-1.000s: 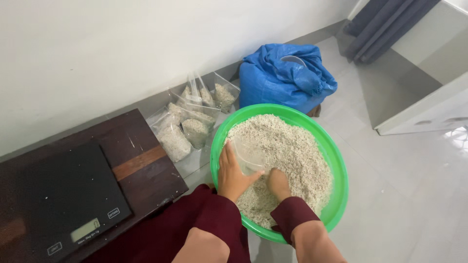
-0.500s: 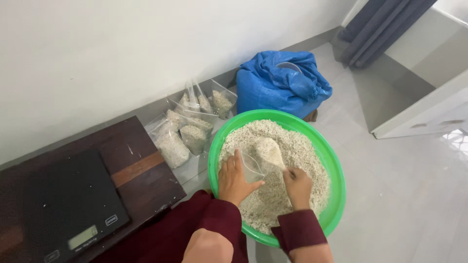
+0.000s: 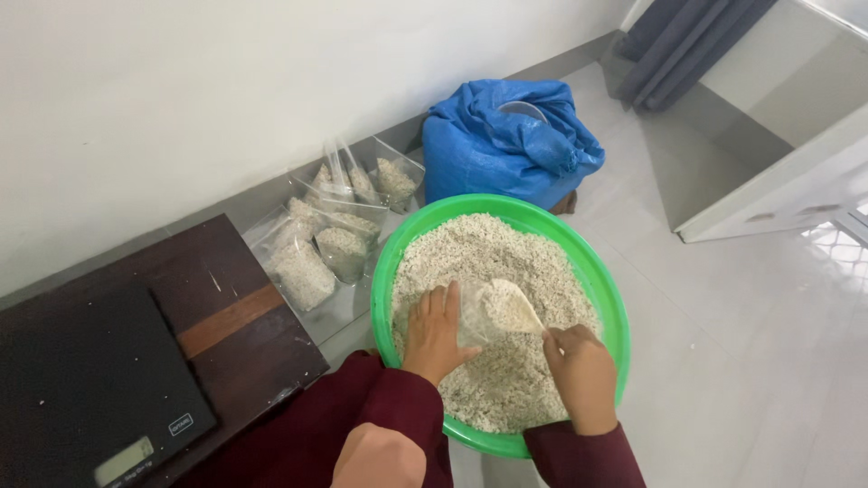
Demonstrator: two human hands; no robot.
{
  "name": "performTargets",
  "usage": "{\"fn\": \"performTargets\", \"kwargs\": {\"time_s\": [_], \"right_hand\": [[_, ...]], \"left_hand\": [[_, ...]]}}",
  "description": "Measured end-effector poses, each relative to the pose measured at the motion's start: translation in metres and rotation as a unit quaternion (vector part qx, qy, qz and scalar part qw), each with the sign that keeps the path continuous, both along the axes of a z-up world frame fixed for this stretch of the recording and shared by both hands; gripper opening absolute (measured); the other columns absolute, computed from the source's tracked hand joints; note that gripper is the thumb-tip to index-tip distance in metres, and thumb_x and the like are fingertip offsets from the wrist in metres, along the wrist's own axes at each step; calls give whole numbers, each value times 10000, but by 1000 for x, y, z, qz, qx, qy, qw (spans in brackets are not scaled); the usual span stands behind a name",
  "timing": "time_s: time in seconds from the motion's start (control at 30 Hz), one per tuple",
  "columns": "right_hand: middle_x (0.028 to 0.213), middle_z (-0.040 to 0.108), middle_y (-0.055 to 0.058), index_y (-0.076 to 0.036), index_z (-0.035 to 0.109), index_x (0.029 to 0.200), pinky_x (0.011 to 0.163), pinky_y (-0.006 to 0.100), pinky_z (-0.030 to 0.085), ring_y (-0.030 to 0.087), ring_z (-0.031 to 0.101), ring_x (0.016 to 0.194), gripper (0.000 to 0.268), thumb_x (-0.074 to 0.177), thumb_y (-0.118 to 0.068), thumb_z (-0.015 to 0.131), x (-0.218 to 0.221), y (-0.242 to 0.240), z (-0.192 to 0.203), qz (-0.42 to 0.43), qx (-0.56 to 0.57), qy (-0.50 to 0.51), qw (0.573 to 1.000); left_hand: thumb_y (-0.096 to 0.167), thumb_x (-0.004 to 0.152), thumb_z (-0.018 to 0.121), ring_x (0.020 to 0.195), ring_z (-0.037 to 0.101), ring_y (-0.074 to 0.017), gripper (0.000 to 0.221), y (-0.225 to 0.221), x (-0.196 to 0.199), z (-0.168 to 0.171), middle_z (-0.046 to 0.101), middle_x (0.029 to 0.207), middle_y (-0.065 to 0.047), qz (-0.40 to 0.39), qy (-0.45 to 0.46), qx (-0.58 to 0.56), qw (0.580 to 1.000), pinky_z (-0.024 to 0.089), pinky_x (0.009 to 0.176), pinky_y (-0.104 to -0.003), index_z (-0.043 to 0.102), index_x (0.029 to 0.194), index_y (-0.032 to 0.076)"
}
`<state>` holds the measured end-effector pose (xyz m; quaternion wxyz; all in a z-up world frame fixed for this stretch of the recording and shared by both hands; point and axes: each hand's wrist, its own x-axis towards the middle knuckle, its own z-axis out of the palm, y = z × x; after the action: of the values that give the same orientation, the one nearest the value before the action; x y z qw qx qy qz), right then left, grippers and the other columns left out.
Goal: The person scoops grains from a large basin into a plastic bag, weighs the bag on a digital scale, and seals the bag.
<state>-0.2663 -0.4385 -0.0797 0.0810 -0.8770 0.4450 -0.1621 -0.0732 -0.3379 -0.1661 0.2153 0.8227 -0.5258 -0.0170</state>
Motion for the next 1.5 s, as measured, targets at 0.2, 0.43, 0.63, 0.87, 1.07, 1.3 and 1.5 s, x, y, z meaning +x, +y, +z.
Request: {"fn": "performTargets", "kwargs": {"time_s": [0.2,0.43,0.63,0.87,1.07,1.3,1.5], "right_hand": [[832,592,26,-182,704,865,486,428,430,275,607,665,171,919,-296,587,14,20,-6,-7,-33,54,998],[836,710,105,-64,770,993,517,367,484,224,621,615,249,914,-270,658,-2,-7,-19,-14,-43,-94,995],[716,673,166,-54,657,697,644,476,451,372,637,705,292,875,-170,456,-19,-55,-84,-75,69,109,989],[593,643,137,-21,722,760,557,315,512,269,715,629,177,844,-116,598,2,-114,-179,-72,174,154,970],[752,683,193,28,733,907,658,399,597,328,741,796,216,898,-90,552,15,-111,-158,-105,59,153,981],[1000,643,227,3,710,1061,818,513,561,432,679,935,265,955,-136,511,20,-71,-95,-128,25,4,991],[825,658,182,-103,772,971,705,477,540,408,674,840,226,912,-255,615,-1,-46,-56,-57,-15,-92,994]], "left_hand": [[659,619,872,1202,420,-333,1249,0,-3,0,436,1282,-136,15,-50,0,999,384,1008,-476,233,1504,51],[606,613,896,1132,462,-316,1210,4,0,9,475,1279,-159,50,7,-59,997,419,936,-446,278,1476,26],[567,558,942,1106,483,-313,1273,5,0,12,490,1257,-156,68,17,-95,993,418,956,-431,260,1483,18],[528,604,874,1273,408,-380,1216,6,1,20,433,1324,-227,50,100,-46,993,380,1010,-499,241,1492,-12],[513,577,888,1261,416,-378,1221,7,1,20,439,1314,-212,51,107,-63,991,384,1000,-501,252,1484,-2],[514,549,891,1220,444,-368,1231,5,2,12,449,1294,-210,53,89,-69,992,396,978,-495,269,1478,-5],[492,623,874,1274,400,-373,1192,7,2,24,405,1348,-216,37,120,-36,991,374,1016,-506,233,1504,8]]}}
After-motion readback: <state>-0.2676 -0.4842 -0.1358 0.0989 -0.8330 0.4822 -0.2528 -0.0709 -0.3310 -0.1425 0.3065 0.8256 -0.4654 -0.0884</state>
